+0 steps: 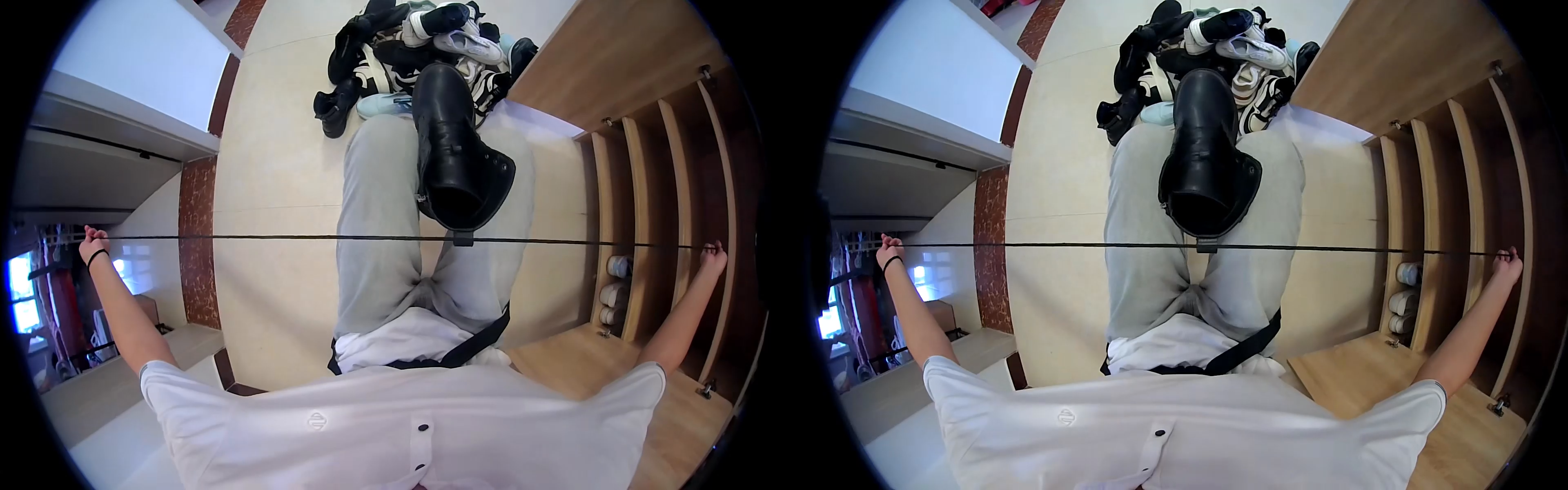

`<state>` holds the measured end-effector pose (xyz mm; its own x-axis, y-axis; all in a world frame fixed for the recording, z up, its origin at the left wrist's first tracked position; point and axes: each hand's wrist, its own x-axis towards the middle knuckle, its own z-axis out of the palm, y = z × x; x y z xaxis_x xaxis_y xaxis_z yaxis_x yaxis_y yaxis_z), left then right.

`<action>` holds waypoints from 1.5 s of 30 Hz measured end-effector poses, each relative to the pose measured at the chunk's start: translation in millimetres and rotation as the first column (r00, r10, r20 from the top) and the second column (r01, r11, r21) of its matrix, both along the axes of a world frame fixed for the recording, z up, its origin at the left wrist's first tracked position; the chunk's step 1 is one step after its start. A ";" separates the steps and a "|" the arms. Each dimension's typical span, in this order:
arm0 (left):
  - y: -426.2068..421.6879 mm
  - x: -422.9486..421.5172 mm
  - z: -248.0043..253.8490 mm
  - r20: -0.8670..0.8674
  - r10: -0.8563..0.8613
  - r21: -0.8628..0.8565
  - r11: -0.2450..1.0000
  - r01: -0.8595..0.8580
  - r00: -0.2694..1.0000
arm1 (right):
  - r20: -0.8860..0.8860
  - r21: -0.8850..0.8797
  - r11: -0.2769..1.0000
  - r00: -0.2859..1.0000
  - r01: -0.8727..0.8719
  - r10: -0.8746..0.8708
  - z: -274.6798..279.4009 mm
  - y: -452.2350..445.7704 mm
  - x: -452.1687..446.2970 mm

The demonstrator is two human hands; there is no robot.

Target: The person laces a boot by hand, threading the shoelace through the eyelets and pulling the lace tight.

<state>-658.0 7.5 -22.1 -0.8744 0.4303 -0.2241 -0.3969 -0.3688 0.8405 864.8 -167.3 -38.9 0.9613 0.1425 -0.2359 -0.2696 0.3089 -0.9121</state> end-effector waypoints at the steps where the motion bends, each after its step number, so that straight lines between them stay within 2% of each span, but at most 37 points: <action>1: 0.4 -7.1 -2.4 0.018 0.010 -0.010 1.000 -0.010 1.000 | 0.000 -0.008 1.000 1.000 0.010 -0.010 3.3 1.7 -8.6; 4: 2.1 -10.6 0.3 -0.033 -0.081 0.027 0.996 0.082 0.996 | 0.000 -0.026 0.999 0.999 0.038 -0.038 10.6 2.1 -15.2; 5: 2.9 -10.6 9.3 -0.036 -0.082 0.028 0.996 0.083 0.996 | 0.056 0.003 0.997 0.996 0.073 -0.073 12.5 -2.5 -15.5; 6: 2.8 -0.3 25.8 -0.122 -0.375 0.180 0.902 0.392 0.919 | 0.112 0.033 0.994 0.988 0.107 -0.110 10.9 -7.7 -6.1; 7: 1.7 15.7 43.1 -0.246 -0.611 0.292 0.694 0.658 0.753 | 0.113 0.032 0.994 0.988 0.107 -0.110 6.7 -10.8 1.9; 8: 1.2 41.5 61.0 -0.308 -0.695 0.326 0.565 0.758 0.650 | 0.135 0.011 1.000 0.991 0.000 -0.001 -1.2 -15.0 13.3; 11: 0.2 119.7 98.5 -0.348 -0.653 0.339 0.581 0.740 0.672 | 0.189 -0.062 0.948 0.929 -0.313 0.319 -17.6 -23.5 20.7; 12: 0.6 142.7 108.3 -0.400 -0.726 0.291 0.479 0.828 0.560 | 0.204 -0.090 0.907 0.884 -0.411 0.421 -19.6 -23.1 16.1; 13: 1.6 164.1 115.9 -0.444 -0.783 0.236 0.367 0.900 0.436 | 0.215 -0.313 0.889 0.887 -0.334 0.409 -19.4 -10.9 -32.4; 14: 2.3 186.1 122.7 -0.445 -0.781 0.237 0.369 0.899 0.438 | 0.212 -0.520 0.818 0.891 -0.246 0.402 -13.9 4.9 -98.7; 15: 2.9 206.8 128.2 -0.454 -0.815 0.190 0.307 0.933 0.361 | 0.291 -0.717 0.690 0.858 -0.098 0.423 -22.9 16.3 -128.3; 16: 5.0 227.5 130.6 -0.458 -0.844 0.142 0.239 0.961 0.278 | 0.222 -0.834 0.527 0.779 -0.160 0.587 -36.3 17.9 -126.1; 17: 6.5 248.2 127.9 -0.526 -0.785 0.086 0.335 0.938 0.328 | 0.158 -0.934 0.334 0.698 -0.123 0.699 -46.4 26.8 -148.3; 18: 6.8 269.8 127.8 -0.525 -0.785 0.086 0.336 0.938 0.329 | 0.034 -0.971 0.179 0.649 -0.158 0.760 -48.6 38.3 -181.4; 19: 6.9 291.6 128.9 -0.574 -0.783 0.016 0.282 0.959 0.240 | 0.083 -0.988 0.136 0.475 -0.078 0.876 -94.5 45.3 -146.7; 20: 6.9 312.3 129.9 -0.615 -0.775 -0.057 0.230 0.972 0.147 | 0.168 -0.982 0.122 0.368 0.144 0.915 -89.1 55.5 -203.8; 21: 7.6 331.2 130.7 -0.623 -0.776 -0.099 0.195 0.976 0.092 | 0.256 -0.954 0.207 0.227 0.218 0.940 -80.5 67.1 -256.0; 22: 8.1 349.4 131.8 -0.624 -0.776 -0.101 0.197 0.975 0.092 | 0.274 -0.957 0.291 0.265 -0.024 0.924 -70.4 80.1 -316.9; 23: 9.0 367.3 133.0 -0.640 -0.768 -0.149 0.127 0.981 0.002 | 0.351 -0.913 0.366 0.113 -0.181 0.930 -51.8 87.5 -381.8; 24: 9.5 383.5 133.1 -0.655 -0.752 -0.194 0.064 0.979 -0.081 | 0.378 -0.857 0.370 0.048 -0.360 0.924 -48.6 91.4 -425.4; 25: 9.2 397.2 132.6 -0.659 -0.745 -0.220 0.058 0.974 -0.104 | 0.340 -0.849 0.290 -0.036 -0.441 0.940 -35.0 90.8 -469.2; 26: 10.2 415.8 132.5 -0.673 -0.733 -0.209 0.067 0.976 -0.094 | 0.402 -0.827 0.245 -0.227 -0.506 0.887 -36.0 86.4 -495.9; 27: 10.3 435.5 133.2 -0.705 -0.691 -0.265 0.048 0.963 -0.160 | 0.470 -0.721 0.136 -0.334 -0.680 0.817 -29.7 80.6 -529.6; 28: 9.8 451.7 134.3 -0.726 -0.649 -0.324 0.033 0.945 -0.227 | 0.478 -0.791 0.149 -0.449 -0.593 0.755 -17.3 72.8 -564.5; 29: 10.7 464.1 135.0 -0.733 -0.642 -0.325 0.040 0.945 -0.225 | 0.471 -0.847 0.175 -0.556 -0.502 0.685 -8.3 67.2 -587.7; 30: 12.2 474.9 133.7 -0.758 -0.610 -0.295 0.005 0.956 -0.230 | 0.475 -0.846 0.179 -0.557 -0.502 0.681 -12.9 63.3 -594.4; 32: 17.0 485.9 131.7 -0.785 -0.575 -0.263 -0.029 0.964 -0.232 | 0.413 -0.852 0.079 -0.570 -0.518 0.710 -29.7 60.5 -600.2; 33: 19.9 487.7 130.5 -0.795 -0.560 -0.256 -0.036 0.966 -0.231 | 0.422 -0.800 0.026 -0.530 -0.600 0.736 -31.9 62.7 -592.0; 34: 22.8 491.2 128.7 -0.806 -0.545 -0.249 -0.042 0.968 -0.231 | 0.350 -0.664 -0.056 -0.376 -0.745 0.858 -43.7 60.5 -572.8; 35: 24.8 504.8 124.0 -0.850 -0.500 -0.179 -0.020 0.984 -0.165 | 0.225 -0.491 -0.095 -0.232 -0.866 0.946 -53.7 56.5 -548.9; 37: 22.5 514.5 116.4 -0.831 -0.536 -0.184 0.006 0.983 -0.152 | 0.251 -0.544 0.221 0.094 -0.809 0.963 -42.7 51.4 -508.3; 39: 21.7 529.1 109.6 -0.810 -0.577 -0.153 0.029 0.988 -0.108 | 0.426 -0.050 0.465 0.402 -0.884 0.811 -53.4 47.3 -467.1; 40: 21.1 536.8 109.6 -0.807 -0.580 -0.156 0.028 0.987 -0.111 | 0.428 0.025 0.530 0.488 -0.848 0.761 -55.4 43.1 -447.9; 41: 20.3 544.1 109.8 -0.793 -0.598 -0.128 -0.022 0.992 -0.116 | 0.416 0.204 0.546 0.577 -0.813 0.703 -64.5 40.5 -429.3; 42: 19.6 552.5 109.9 -0.780 -0.613 -0.098 -0.072 0.993 -0.121 | 0.415 0.204 0.547 0.578 -0.812 0.703 -70.8 34.5 -410.8; 44: 18.4 570.7 108.3 -0.777 -0.625 -0.041 -0.060 0.997 -0.070 | 0.225 0.132 0.821 0.823 -0.556 0.521 -81.7 19.9 -380.1; 45: 19.5 578.3 107.7 -0.797 -0.596 -0.075 -0.055 0.996 -0.093 | 0.245 -0.160 0.919 0.887 -0.361 0.392 -89.4 20.0 -372.8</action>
